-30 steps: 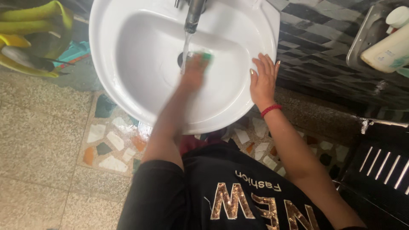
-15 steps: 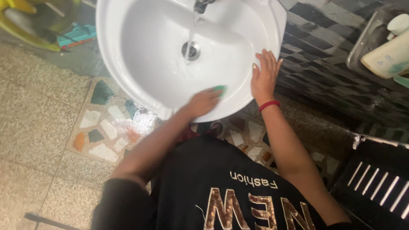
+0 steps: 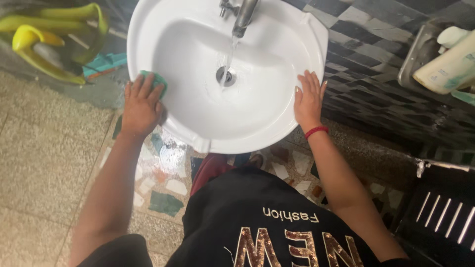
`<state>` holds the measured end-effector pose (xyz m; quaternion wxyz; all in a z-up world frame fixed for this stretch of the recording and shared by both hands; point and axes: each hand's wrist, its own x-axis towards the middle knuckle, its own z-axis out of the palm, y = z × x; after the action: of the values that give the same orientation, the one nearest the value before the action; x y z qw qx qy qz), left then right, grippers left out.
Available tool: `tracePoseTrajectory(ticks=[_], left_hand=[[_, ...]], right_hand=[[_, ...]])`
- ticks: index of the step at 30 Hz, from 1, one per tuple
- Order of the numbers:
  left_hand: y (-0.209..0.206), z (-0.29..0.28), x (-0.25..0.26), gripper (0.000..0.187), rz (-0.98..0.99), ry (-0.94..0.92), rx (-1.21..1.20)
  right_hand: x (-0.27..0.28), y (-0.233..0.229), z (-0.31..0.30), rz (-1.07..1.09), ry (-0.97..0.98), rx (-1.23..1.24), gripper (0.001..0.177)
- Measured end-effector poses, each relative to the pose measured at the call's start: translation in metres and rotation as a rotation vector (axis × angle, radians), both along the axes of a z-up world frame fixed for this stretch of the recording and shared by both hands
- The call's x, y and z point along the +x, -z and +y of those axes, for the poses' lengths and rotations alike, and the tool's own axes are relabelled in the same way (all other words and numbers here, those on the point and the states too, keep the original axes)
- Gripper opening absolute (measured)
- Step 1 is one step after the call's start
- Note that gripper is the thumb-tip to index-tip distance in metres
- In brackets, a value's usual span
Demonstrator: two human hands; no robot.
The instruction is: The person cleans a bathroom sink and pedestal with a green sponge and water, then rinses several toothbrushes and a metal cup.
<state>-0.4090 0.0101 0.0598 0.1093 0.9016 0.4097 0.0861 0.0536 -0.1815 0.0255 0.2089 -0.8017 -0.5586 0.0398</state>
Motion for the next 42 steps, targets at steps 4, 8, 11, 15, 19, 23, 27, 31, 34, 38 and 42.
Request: tracePoseTrajectory(ticks=[4, 8, 11, 15, 19, 23, 27, 31, 34, 38, 42], left_hand=[[0.035, 0.053, 0.026, 0.054, -0.091, -0.12, 0.11], [0.061, 0.113, 0.089, 0.057, -0.179, -0.183, 0.192], [0.072, 0.143, 0.163, 0.057, -0.282, -0.171, 0.137], [0.075, 0.148, 0.243, 0.054, -0.39, 0.063, 0.006], [0.061, 0.17, 0.236, 0.066, -0.582, 0.059, -0.22], [0.045, 0.184, 0.248, 0.08, -0.746, 0.094, -0.502], [0.031, 0.199, 0.273, 0.056, -0.538, 0.195, -0.68], [0.029, 0.213, 0.259, 0.057, -0.492, 0.419, -0.51], [0.031, 0.209, 0.241, 0.052, -0.551, 0.377, -0.422], [0.034, 0.192, 0.169, 0.036, -0.53, 0.241, 0.077], [0.016, 0.167, 0.122, 0.036, -0.324, -0.014, 0.195]], right_hand=[[-0.007, 0.001, 0.0, 0.001, 0.047, -0.047, 0.039], [-0.022, -0.006, 0.009, -0.034, 0.149, -0.193, 0.054], [-0.034, -0.012, 0.014, -0.098, 0.178, -0.234, 0.059], [-0.04, -0.018, 0.016, -0.084, 0.213, -0.284, 0.059], [-0.042, -0.021, 0.02, -0.103, 0.225, -0.331, 0.06], [-0.044, -0.022, 0.02, -0.112, 0.241, -0.373, 0.06], [-0.046, -0.024, 0.025, -0.116, 0.266, -0.39, 0.061], [-0.047, -0.026, 0.024, -0.104, 0.278, -0.415, 0.061], [-0.047, -0.026, 0.027, -0.113, 0.282, -0.419, 0.061], [-0.045, -0.023, 0.025, -0.106, 0.278, -0.435, 0.062], [-0.04, -0.017, 0.026, -0.11, 0.285, -0.461, 0.062]])
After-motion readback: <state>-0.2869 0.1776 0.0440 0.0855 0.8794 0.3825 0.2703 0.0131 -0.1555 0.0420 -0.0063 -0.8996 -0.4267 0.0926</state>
